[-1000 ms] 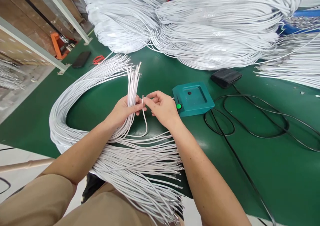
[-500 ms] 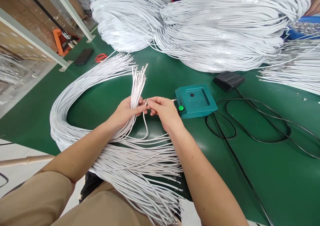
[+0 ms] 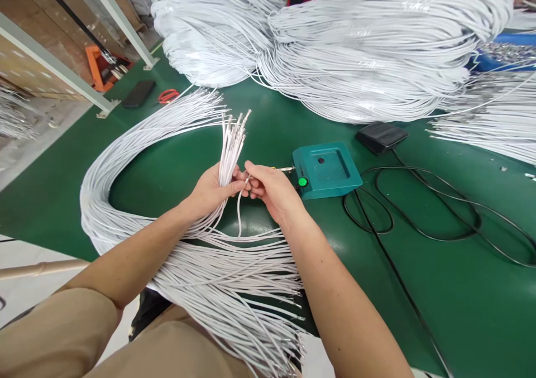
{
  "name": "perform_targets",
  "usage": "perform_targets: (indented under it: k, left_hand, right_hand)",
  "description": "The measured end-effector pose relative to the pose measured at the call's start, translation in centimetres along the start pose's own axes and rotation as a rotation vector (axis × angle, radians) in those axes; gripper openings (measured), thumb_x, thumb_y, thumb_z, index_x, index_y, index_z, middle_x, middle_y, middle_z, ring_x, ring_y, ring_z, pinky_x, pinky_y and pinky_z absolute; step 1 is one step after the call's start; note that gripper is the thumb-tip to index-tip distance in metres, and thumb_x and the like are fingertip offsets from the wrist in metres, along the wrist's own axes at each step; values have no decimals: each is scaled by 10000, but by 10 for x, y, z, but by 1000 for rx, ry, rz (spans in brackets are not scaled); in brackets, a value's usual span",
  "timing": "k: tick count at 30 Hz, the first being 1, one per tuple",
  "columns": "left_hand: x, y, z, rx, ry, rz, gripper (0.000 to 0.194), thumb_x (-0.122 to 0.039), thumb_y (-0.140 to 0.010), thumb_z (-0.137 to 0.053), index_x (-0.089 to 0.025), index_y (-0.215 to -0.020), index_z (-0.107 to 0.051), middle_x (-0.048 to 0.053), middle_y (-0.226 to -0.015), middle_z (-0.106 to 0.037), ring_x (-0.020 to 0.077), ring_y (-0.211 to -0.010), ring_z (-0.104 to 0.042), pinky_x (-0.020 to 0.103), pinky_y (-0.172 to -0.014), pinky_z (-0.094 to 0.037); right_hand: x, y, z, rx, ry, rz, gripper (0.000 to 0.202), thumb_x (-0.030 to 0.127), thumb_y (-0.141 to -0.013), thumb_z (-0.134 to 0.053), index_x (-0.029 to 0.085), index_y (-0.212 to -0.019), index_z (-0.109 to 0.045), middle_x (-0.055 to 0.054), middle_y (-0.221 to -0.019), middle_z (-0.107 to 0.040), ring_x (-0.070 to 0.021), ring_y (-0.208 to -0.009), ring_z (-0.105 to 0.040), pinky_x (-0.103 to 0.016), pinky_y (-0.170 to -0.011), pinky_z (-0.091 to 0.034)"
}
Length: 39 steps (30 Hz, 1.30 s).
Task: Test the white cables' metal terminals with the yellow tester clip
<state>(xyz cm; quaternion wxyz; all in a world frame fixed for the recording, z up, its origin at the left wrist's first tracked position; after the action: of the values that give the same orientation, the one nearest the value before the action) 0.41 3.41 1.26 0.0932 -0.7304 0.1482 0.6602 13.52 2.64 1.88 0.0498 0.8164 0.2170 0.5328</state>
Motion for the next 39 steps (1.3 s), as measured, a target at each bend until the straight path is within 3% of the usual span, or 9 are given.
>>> perform_targets:
  k: [4, 8, 17, 22, 26, 28, 31, 35, 39]
  left_hand:
    - [1, 0, 4, -32, -47, 0, 295, -274, -744, -756, -154, -854, -510, -8, -728, -665, 109, -645, -658, 229, -617, -511]
    - [0, -1, 6, -55, -56, -10, 293, -274, -741, -756, -154, -862, -517, -19, -751, -646, 94, -645, -640, 224, -621, -509]
    - [-9, 0, 3, -47, -15, -6, 352, -307, -724, -780, -154, -924, -534, 4, -772, -660, 113, -676, -654, 217, -598, -493]
    - [-5, -1, 5, -12, 27, 12, 492, -298, -745, -768, -167, -1180, -577, -8, -766, -633, 105, -698, -639, 213, -620, -496]
    - [2, -3, 5, 47, 117, 144, 501, -248, -714, -789, -168, -1184, -633, 15, -863, -650, 107, -763, -654, 220, -688, -516]
    - [5, -5, 5, 46, 159, 210, 483, -220, -689, -803, -156, -1145, -655, 12, -859, -652, 98, -751, -657, 210, -687, -514]
    - [8, -7, 6, 29, 193, 253, 467, -184, -671, -807, -138, -1110, -657, 1, -822, -647, 87, -715, -657, 206, -688, -514]
    - [13, -12, 9, -19, 144, 217, 464, -142, -663, -798, -127, -1096, -635, -13, -778, -634, 113, -717, -681, 229, -693, -524]
    - [17, -16, 10, -41, 45, 198, 433, -133, -677, -777, -128, -1085, -631, -3, -771, -642, 153, -737, -709, 215, -613, -502]
  right_hand:
    - [-1, 0, 2, 59, -98, -45, 431, 541, -693, -775, 169, -621, -571, 49, -542, -431, -107, -596, -494, -258, -607, -372]
    - [0, 0, 2, 70, -158, -53, 396, 479, -666, -817, 164, -634, -580, 35, -608, -495, -100, -626, -490, -252, -627, -391]
    - [4, 4, 5, -49, -34, 41, 236, 365, -709, -772, 153, -797, -718, 4, -683, -611, -89, -627, -510, -261, -667, -431]
    - [12, 7, 6, -239, 409, 266, 180, 350, -790, -679, 175, -794, -719, -26, -773, -687, -130, -669, -561, -302, -712, -457]
    - [15, 9, 4, -396, 996, 491, 178, 232, -871, -553, 168, -762, -679, -49, -784, -654, -157, -701, -556, -310, -697, -412]
    - [15, 10, -1, -384, 1343, 623, 267, 201, -926, -446, 154, -780, -666, -83, -825, -636, -177, -735, -544, -323, -696, -384]
    - [16, 11, -4, -268, 1729, 757, 338, 194, -963, -353, 146, -831, -661, -118, -869, -629, -217, -798, -533, -353, -726, -359]
    - [26, 10, 10, -331, 1879, 765, 217, 197, -926, -454, 147, -1029, -638, -142, -1031, -665, -275, -959, -536, -413, -887, -350]
    - [28, 4, 25, -301, 1947, 651, 221, 112, -889, -432, 151, -930, -645, -106, -868, -701, -255, -881, -566, -453, -1028, -297]
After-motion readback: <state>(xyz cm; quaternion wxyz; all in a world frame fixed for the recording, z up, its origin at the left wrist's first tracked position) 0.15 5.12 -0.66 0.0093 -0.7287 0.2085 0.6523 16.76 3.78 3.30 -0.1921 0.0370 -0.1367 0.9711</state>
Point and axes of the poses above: each hand's wrist, its own y-axis away from the middle knuckle, its own z-axis out of the back of the hand, x = y × z, the point moved 4 cm from there along -y, towards the middle knuckle
